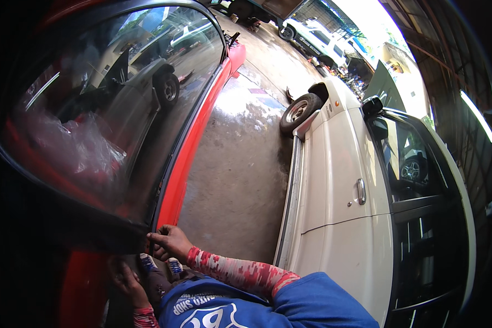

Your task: The person uses a screwdriver to pry and remove the rubber weather stripping from the exterior and interior edges of a red car door. The person works along the top and side of the door, then opens the door to continue removing the strip from the inner door frame.

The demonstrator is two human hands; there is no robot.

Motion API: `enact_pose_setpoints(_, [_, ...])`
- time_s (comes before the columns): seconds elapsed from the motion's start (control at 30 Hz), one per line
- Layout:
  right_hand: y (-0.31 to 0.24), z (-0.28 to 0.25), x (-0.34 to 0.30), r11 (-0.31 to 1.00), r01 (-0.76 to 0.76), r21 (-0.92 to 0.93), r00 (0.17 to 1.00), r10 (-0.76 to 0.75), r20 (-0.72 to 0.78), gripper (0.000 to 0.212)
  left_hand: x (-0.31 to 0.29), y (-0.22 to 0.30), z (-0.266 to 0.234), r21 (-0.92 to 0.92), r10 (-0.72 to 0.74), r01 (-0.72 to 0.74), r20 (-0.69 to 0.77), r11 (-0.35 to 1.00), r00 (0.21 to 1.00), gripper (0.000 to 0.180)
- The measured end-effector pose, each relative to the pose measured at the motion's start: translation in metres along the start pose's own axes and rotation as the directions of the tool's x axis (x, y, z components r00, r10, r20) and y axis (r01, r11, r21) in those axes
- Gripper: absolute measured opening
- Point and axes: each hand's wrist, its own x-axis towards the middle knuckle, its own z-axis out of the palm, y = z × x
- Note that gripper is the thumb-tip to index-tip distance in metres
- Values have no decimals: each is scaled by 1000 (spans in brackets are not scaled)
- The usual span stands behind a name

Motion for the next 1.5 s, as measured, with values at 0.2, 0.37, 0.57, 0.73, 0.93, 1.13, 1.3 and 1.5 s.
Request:
enact_pose_setpoints(0.2, [8, 27, 11, 984, 120, -135, 984, -135, -113, 30, 47, 29, -28, 404, 119, -274, 368, 873, 922, 31])
enact_pose_setpoints(0.37, [13, 35, 30, 878, 354, -322, 925, -380, -18, 27, 72, 43, -28, 258, 220, -343, 408, 903, 886, 31])
enact_pose_setpoints(0.57, [1, 39, 54, 794, 328, -512, 934, -353, 50, 34, 100, 69, -27, 293, 395, -552, 452, 781, 799, 36])
enact_pose_setpoints(0.73, [-14, 15, 60, 785, 340, -518, 937, -328, 119, 38, 97, 95, -41, 518, 212, -465, 474, 718, 855, 34])
enact_pose_setpoints(0.93, [-33, -111, 58, 508, 236, -828, 930, -365, 41, 35, 81, 137, -29, 588, -255, -132, 528, 798, 810, 33])
enact_pose_setpoints(1.13, [-96, -220, 56, 738, 184, -649, 939, -327, -105, 37, 104, 126, 111, 551, -324, -125, 642, 825, 695, 32])
enact_pose_setpoints(1.3, [-188, -265, 40, 774, 374, -511, 912, -406, 53, 33, 102, 108, 271, 443, -275, -60, 650, 894, 708, 24])
enact_pose_setpoints(1.5, [-289, -314, 27, 573, 731, -370, 682, -617, 392, 30, 96, 83, 442, 439, -138, -426, 807, 791, 574, 20])
